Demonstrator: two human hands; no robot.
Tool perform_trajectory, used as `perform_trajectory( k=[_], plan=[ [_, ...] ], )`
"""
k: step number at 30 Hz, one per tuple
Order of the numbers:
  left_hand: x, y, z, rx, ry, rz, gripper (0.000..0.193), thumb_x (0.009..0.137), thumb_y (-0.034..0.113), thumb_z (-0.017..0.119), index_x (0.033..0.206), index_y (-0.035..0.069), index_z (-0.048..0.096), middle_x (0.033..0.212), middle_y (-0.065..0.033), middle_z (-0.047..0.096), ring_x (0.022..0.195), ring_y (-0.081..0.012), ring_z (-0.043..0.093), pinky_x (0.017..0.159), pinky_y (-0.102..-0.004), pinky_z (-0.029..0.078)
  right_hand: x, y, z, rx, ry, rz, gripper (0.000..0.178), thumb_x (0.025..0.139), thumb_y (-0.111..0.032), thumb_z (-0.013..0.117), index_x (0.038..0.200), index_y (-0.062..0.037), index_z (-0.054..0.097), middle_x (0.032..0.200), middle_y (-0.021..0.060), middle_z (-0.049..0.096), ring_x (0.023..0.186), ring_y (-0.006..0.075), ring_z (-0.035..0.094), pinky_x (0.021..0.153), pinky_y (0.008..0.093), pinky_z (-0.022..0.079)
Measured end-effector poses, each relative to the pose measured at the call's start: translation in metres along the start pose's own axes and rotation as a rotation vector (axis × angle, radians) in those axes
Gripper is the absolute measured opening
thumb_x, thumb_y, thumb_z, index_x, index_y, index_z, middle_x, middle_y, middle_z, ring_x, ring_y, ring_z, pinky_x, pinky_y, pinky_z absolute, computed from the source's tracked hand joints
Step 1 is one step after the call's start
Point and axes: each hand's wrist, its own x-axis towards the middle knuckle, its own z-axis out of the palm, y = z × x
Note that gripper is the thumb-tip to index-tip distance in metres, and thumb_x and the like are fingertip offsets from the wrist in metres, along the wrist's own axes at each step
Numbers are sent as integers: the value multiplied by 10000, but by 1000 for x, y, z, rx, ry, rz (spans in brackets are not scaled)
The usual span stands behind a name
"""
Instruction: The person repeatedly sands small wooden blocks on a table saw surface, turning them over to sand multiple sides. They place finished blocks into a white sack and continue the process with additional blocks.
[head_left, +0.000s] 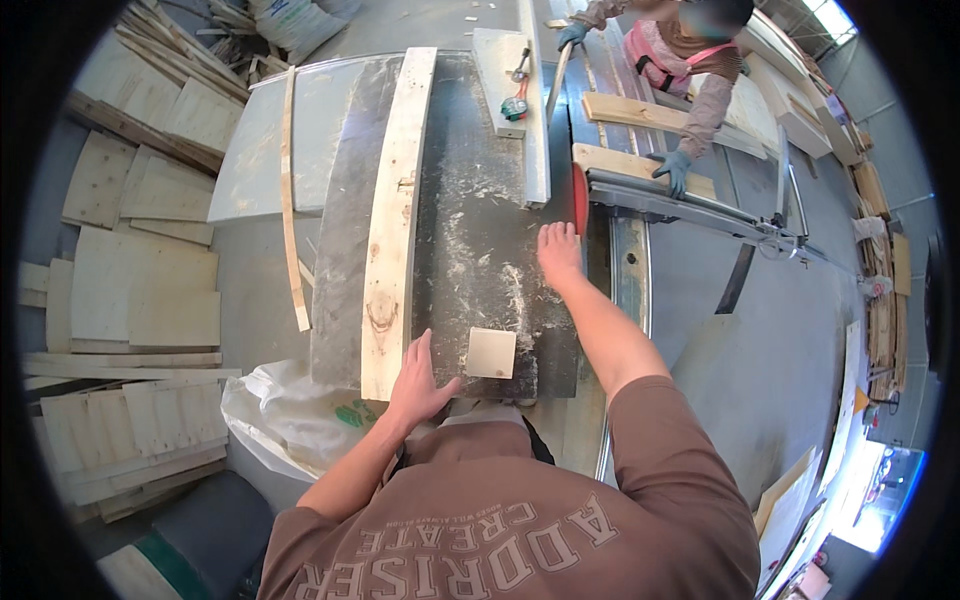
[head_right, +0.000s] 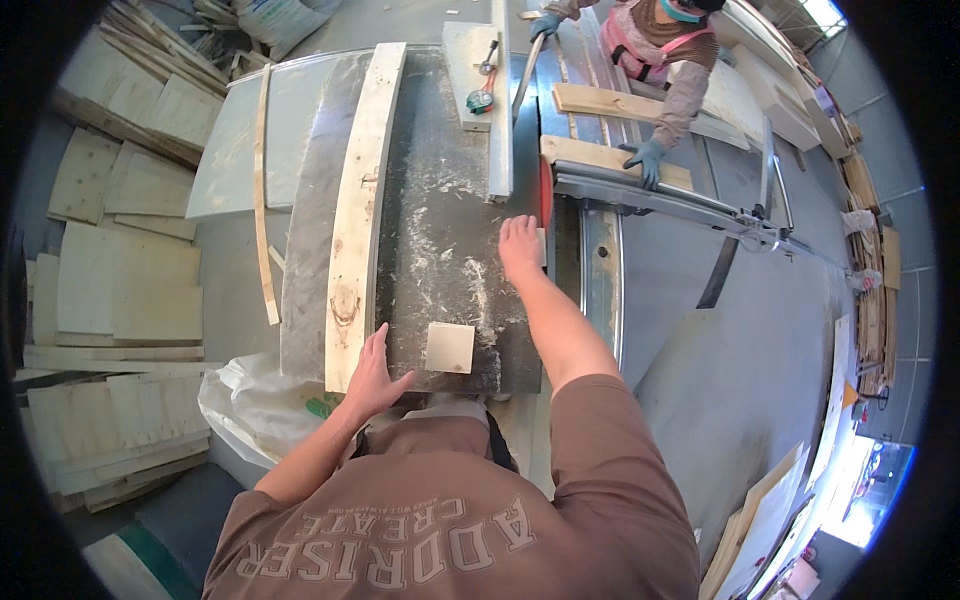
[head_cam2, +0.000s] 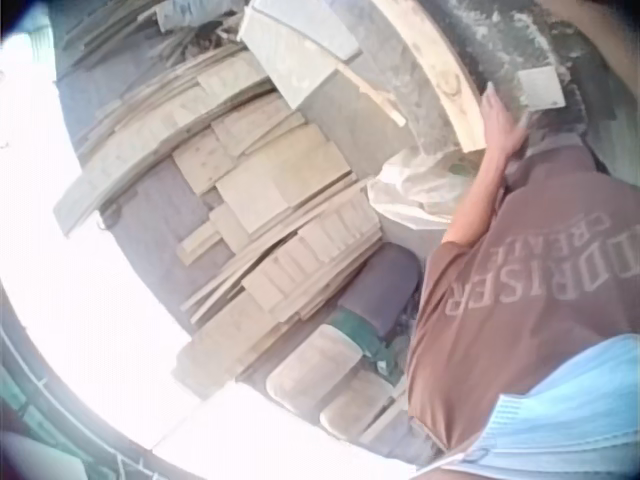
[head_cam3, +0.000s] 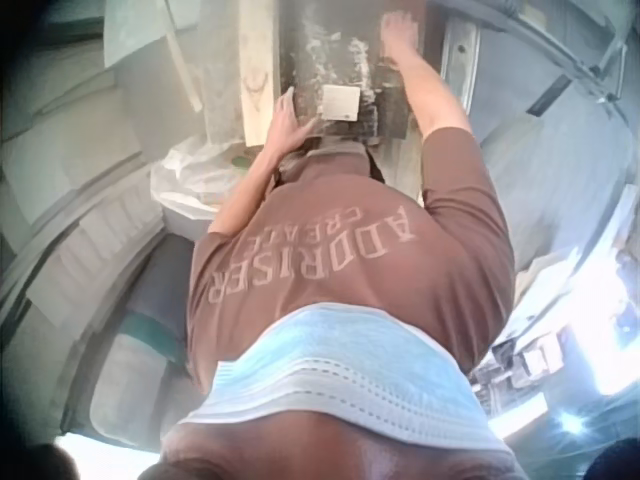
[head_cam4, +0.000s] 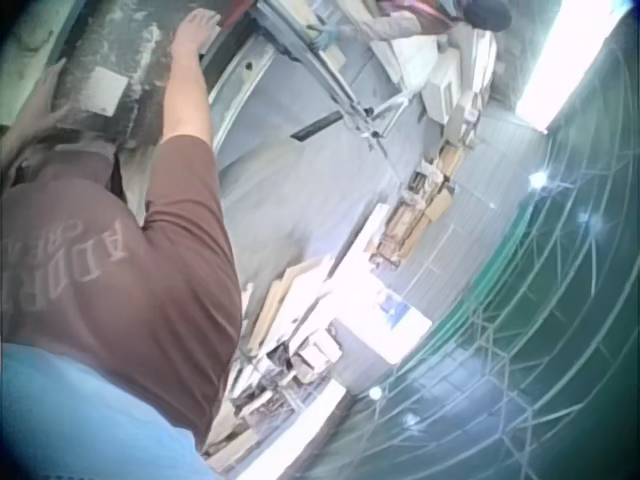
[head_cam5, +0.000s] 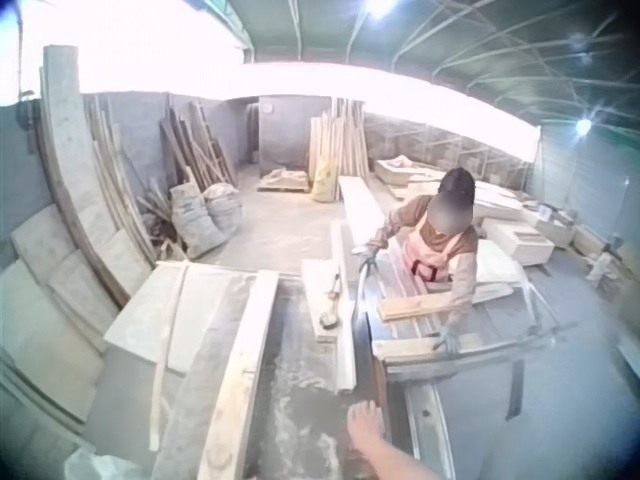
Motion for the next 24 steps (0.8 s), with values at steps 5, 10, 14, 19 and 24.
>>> perform_trajectory(
  k=[5, 10, 14, 19, 24],
  plan=[
    [-15, -3, -9, -124, -31, -125, 1038, 871, 278, 841, 1656, -67, 256, 1557, -311, 462, 1361, -438, 563, 1157, -489, 490, 13, 10, 0, 93, -98, -86, 703, 815, -202, 838, 1426, 11, 564, 1337, 175, 656, 1297, 326, 606, 1268, 522, 307],
    [-8, -16, 3, -266, 23, -124, 966, 896, 238, 835, 1648, -54, 304, 1511, -284, 545, 1262, -367, 639, 1071, -469, 544, -31, 5, -126, 365, -157, -151, 937, 650, -288, 977, 1427, -6, 537, 1287, 169, 640, 1256, 341, 611, 1194, 479, 410],
    [13, -38, 40, -392, -19, -79, 791, 985, 240, 752, 1621, -52, 382, 1469, -249, 613, 1235, -338, 654, 1038, -453, 560, -109, -31, -194, 494, -120, -249, 1032, 635, -326, 981, 1477, 11, 489, 1290, 190, 615, 1237, 362, 607, 1101, 477, 471],
    [44, -24, 49, -445, -269, -149, 432, 977, 159, 635, 1345, -64, 605, 1220, -217, 722, 1096, -245, 666, 980, -405, 538, -155, -89, -187, 529, -118, -256, 898, 665, -284, 948, 1413, 4, 545, 1276, 187, 616, 1256, 358, 589, 1121, 474, 446],
    [42, -22, 67, -431, -158, -103, 349, 939, 99, 576, 1246, -52, 645, 1088, -213, 738, 1025, -229, 675, 969, -404, 530, -169, -105, -175, 630, -55, -216, 963, 752, -280, 912, 1536, 36, 450, 1411, 255, 565, 1383, 402, 519, 1232, 518, 351]
  ],
)
